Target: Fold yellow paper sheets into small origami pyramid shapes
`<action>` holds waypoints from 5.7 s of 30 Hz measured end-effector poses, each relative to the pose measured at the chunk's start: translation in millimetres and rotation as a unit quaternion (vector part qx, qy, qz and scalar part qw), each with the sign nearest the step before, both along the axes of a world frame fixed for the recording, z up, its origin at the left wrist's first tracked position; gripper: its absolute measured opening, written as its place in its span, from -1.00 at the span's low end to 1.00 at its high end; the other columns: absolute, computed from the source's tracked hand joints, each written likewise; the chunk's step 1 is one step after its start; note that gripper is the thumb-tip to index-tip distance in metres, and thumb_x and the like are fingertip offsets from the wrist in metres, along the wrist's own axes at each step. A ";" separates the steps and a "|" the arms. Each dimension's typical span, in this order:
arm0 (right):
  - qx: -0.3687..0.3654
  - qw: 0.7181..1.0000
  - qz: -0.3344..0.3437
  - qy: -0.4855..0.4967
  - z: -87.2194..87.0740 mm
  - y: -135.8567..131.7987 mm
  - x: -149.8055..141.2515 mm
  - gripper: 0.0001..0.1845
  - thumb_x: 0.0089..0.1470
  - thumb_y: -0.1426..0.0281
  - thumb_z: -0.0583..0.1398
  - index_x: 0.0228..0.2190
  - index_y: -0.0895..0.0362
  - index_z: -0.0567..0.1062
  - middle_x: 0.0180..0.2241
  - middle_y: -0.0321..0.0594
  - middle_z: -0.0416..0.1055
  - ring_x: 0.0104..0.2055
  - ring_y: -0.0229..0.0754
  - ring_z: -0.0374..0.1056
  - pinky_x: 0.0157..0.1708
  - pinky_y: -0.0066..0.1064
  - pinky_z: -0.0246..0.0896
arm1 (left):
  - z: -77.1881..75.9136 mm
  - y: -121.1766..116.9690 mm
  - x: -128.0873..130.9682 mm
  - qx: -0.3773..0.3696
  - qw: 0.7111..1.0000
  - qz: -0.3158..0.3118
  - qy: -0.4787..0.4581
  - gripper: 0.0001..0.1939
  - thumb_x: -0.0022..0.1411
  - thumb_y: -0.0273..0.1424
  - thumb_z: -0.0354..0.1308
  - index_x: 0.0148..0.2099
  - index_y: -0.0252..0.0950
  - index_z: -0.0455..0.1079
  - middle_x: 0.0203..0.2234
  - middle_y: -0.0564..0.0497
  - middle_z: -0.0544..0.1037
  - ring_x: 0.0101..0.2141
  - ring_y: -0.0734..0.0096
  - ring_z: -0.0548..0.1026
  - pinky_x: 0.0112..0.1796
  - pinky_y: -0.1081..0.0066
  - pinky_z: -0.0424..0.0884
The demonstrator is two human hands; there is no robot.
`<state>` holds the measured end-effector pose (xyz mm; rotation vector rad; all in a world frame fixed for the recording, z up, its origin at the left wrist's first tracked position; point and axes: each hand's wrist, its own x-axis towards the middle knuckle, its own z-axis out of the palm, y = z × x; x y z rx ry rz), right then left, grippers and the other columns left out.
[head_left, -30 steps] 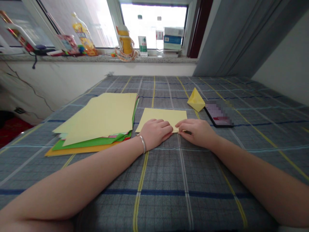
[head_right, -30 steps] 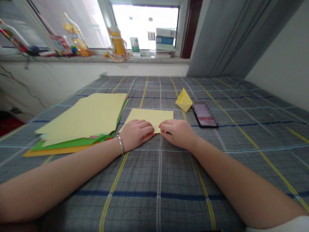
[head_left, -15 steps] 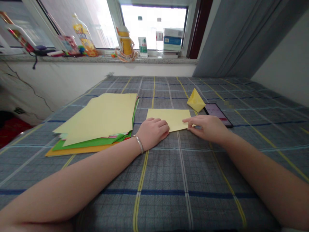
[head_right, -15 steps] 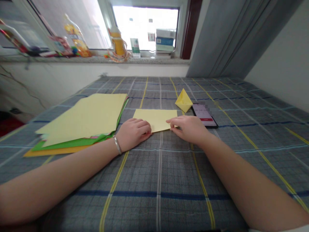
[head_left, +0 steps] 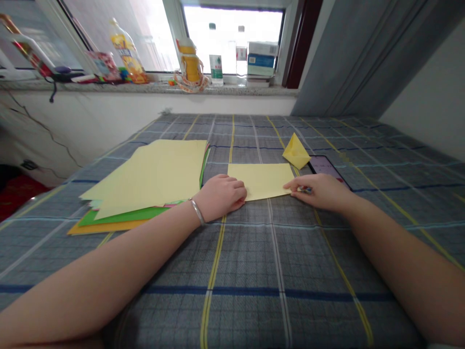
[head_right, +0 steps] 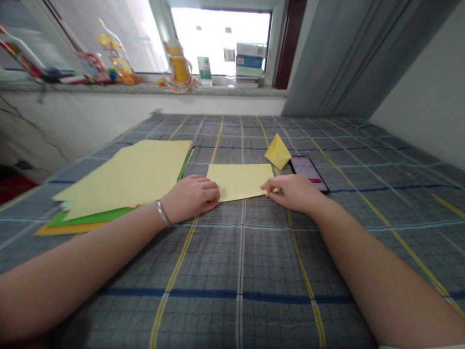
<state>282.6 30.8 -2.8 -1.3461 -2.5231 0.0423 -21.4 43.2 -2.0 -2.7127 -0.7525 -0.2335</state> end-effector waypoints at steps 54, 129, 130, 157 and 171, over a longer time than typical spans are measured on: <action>0.049 0.994 0.099 0.004 -14.0 17.9 6.4 -0.58 -0.06 0.69 0.09 -0.25 0.09 0.58 -0.17 -0.19 0.55 -0.08 -0.09 0.42 -0.03 -0.19 0.29 | 8.9 -20.9 -6.0 -0.073 0.973 0.204 0.085 -0.31 0.22 0.14 -0.05 0.15 -0.29 0.30 -0.16 -0.23 0.54 -0.14 0.04 0.51 -0.05 0.13 0.25; 0.229 0.947 -0.049 0.220 -0.2 -28.7 -69.5 -0.90 0.10 0.28 0.20 -0.34 0.02 0.42 -0.44 -0.27 0.43 -0.30 -0.09 0.32 -0.09 -0.13 0.15 | -10.2 -31.3 28.5 -0.446 0.696 0.077 -0.557 -0.71 0.20 -0.29 0.13 -0.04 -0.23 0.26 -0.38 0.06 0.60 -0.36 0.36 0.56 -0.34 0.36 0.50; 0.229 0.949 -0.049 0.214 0.5 -28.2 -67.8 -0.90 0.09 0.28 0.21 -0.34 0.02 0.42 -0.42 -0.27 0.45 -0.29 -0.09 0.33 -0.05 -0.11 0.13 | -10.0 -30.4 28.1 -0.450 0.685 0.077 -0.568 -0.70 0.20 -0.30 0.13 -0.03 -0.24 0.25 -0.41 0.07 0.60 -0.38 0.38 0.56 -0.37 0.39 0.49; -0.101 0.831 -0.156 0.525 -13.9 -8.7 -55.5 -0.67 -0.22 0.26 0.35 -0.38 0.08 0.40 -0.52 -0.36 0.38 -0.53 -0.26 0.32 -0.56 -0.44 0.19 | -11.6 -10.7 10.0 -0.301 0.774 0.107 -0.547 -0.76 0.18 -0.33 0.16 -0.09 -0.28 0.40 -0.41 0.06 0.51 -0.52 0.58 0.41 -0.51 0.59 0.33; -0.055 0.859 -0.137 0.491 -14.4 -9.7 -55.0 -0.72 -0.13 0.33 0.31 -0.29 0.10 0.57 -0.50 -0.31 0.45 -0.51 -0.28 0.32 -0.53 -0.42 0.21 | -9.5 -10.1 8.8 -0.391 0.726 0.122 -0.552 -0.67 0.17 -0.24 0.16 -0.05 -0.28 0.40 -0.53 0.10 0.48 -0.59 0.58 0.36 -0.60 0.60 0.32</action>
